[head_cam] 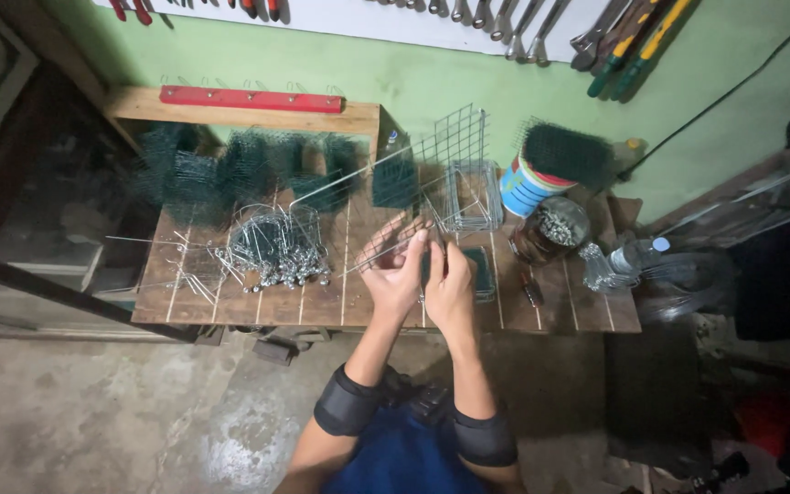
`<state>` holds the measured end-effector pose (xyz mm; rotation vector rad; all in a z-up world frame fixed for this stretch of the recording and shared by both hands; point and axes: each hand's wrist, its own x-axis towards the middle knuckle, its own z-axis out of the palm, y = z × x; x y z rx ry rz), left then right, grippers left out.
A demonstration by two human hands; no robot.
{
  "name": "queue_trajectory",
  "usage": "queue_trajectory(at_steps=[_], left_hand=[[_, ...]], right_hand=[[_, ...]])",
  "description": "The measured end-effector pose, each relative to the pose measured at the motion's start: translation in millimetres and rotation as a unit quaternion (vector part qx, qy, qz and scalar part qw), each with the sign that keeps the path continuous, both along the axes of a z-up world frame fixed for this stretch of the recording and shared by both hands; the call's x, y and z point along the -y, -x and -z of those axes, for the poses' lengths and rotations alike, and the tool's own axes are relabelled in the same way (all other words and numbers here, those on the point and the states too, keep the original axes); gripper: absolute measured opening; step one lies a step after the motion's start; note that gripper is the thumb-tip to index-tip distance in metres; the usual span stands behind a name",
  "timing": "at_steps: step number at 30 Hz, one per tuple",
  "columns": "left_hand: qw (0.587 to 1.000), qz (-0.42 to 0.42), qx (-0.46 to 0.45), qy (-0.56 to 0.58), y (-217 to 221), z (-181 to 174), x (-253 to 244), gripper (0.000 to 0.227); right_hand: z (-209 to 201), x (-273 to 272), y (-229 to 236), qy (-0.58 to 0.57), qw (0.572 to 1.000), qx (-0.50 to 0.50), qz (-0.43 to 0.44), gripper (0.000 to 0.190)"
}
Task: Assembling small wire traps using wire mesh, metal rods, and pliers.
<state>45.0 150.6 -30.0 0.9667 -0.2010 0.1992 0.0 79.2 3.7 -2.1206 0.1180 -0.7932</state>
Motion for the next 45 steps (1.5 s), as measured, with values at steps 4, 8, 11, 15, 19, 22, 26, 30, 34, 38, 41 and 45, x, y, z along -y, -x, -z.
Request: queue_trajectory(at_steps=[4, 8, 11, 15, 19, 22, 26, 30, 34, 38, 41, 45], left_hand=[[0.998, -0.034, 0.043, -0.016, -4.3, 9.6, -0.5, 0.036], [0.994, -0.062, 0.046, -0.079, -7.1, 14.6, -0.3, 0.031], [0.997, -0.029, 0.034, -0.061, -10.5, 4.1, -8.7, 0.036], [0.996, 0.087, 0.004, 0.012, -18.4, -17.2, -27.4, 0.061], [0.990, 0.131, -0.015, 0.045, -19.0, -31.4, -38.1, 0.066], [0.983, 0.157, -0.030, 0.086, -20.1, -33.1, -40.7, 0.064], [0.977, 0.181, -0.054, 0.097, -21.6, -36.0, -43.7, 0.062], [0.969, 0.210, -0.071, 0.109, -27.8, -29.8, -45.7, 0.060], [0.963, 0.232, -0.076, 0.118, -27.4, -37.2, -48.0, 0.060], [0.963, 0.234, -0.063, 0.118, -27.6, -39.4, -48.4, 0.061], [0.967, 0.227, -0.046, 0.108, -26.2, -44.0, -45.5, 0.063], [0.973, 0.204, -0.020, 0.106, -21.6, -53.1, -40.8, 0.067]], right_hand=[[4.6, 0.1, 0.8, -0.008, 1.000, -0.021, 0.002, 0.025], [13.7, 5.5, -0.1, -0.049, 0.997, -0.061, -0.007, 0.031], [13.3, 8.5, -2.4, -0.051, 0.996, -0.065, -0.017, 0.033], [17.2, 16.8, -6.5, -0.044, 0.996, -0.077, 0.001, 0.030], [-6.6, 26.8, -5.7, -0.003, 0.999, -0.041, 0.009, 0.025], [-11.4, 38.6, -9.1, 0.113, 0.993, 0.035, 0.015, 0.027], [-14.8, 55.9, -17.5, 0.164, 0.982, 0.084, -0.045, 0.033], [-14.2, 70.4, -23.0, 0.186, 0.974, 0.075, -0.102, 0.038], [-14.6, 79.3, -27.7, 0.194, 0.971, 0.061, -0.126, 0.042], [-18.1, 81.3, -30.5, 0.212, 0.965, 0.070, -0.138, 0.046], [-21.7, 81.9, -30.2, 0.205, 0.967, 0.072, -0.133, 0.046], [-28.5, 78.1, -26.6, 0.192, 0.971, 0.085, -0.119, 0.041]])
